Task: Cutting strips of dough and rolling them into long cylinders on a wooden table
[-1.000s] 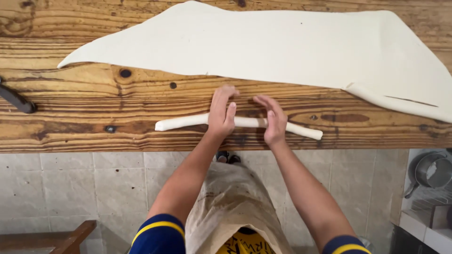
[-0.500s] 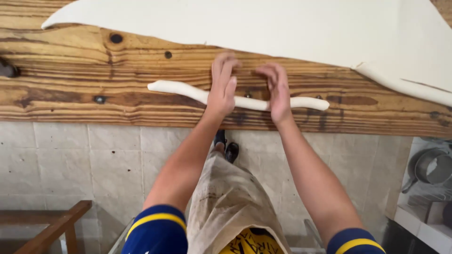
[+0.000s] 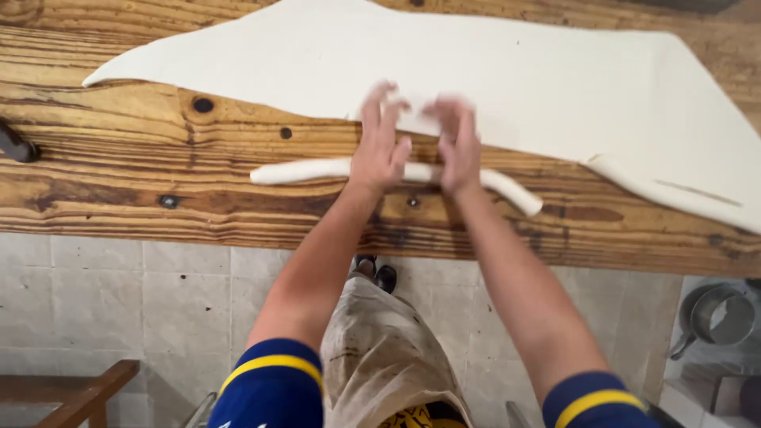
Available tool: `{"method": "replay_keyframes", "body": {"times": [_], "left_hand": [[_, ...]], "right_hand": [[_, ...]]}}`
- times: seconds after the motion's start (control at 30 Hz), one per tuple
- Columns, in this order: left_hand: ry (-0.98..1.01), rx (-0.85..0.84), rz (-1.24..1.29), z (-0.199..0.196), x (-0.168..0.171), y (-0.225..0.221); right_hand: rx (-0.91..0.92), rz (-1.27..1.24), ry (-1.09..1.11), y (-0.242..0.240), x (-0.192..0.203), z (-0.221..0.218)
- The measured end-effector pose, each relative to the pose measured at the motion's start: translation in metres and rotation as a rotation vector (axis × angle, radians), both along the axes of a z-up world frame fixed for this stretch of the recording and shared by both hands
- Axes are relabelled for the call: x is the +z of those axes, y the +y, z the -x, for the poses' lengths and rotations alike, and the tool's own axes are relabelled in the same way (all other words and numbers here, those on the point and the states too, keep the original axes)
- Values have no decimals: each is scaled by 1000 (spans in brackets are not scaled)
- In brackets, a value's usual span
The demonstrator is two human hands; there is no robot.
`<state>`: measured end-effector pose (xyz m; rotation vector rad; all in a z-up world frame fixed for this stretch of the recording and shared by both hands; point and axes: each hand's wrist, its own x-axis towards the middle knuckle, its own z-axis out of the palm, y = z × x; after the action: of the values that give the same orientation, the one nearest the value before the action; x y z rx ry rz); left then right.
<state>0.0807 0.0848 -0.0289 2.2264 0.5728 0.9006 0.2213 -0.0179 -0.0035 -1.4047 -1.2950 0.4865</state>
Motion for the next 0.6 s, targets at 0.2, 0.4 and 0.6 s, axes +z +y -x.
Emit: {"method": "replay_keyframes", "body": {"times": [0.2, 0.4, 0.6], "left_hand": [[-30, 46, 201, 25, 17, -22], [43, -34, 314, 76, 31, -79], [37, 84, 95, 26, 17, -30]], "right_hand": [[15, -38, 213, -15, 15, 18], [-24, 30, 298, -85, 26, 52], [-29, 185, 223, -52, 5, 24]]}}
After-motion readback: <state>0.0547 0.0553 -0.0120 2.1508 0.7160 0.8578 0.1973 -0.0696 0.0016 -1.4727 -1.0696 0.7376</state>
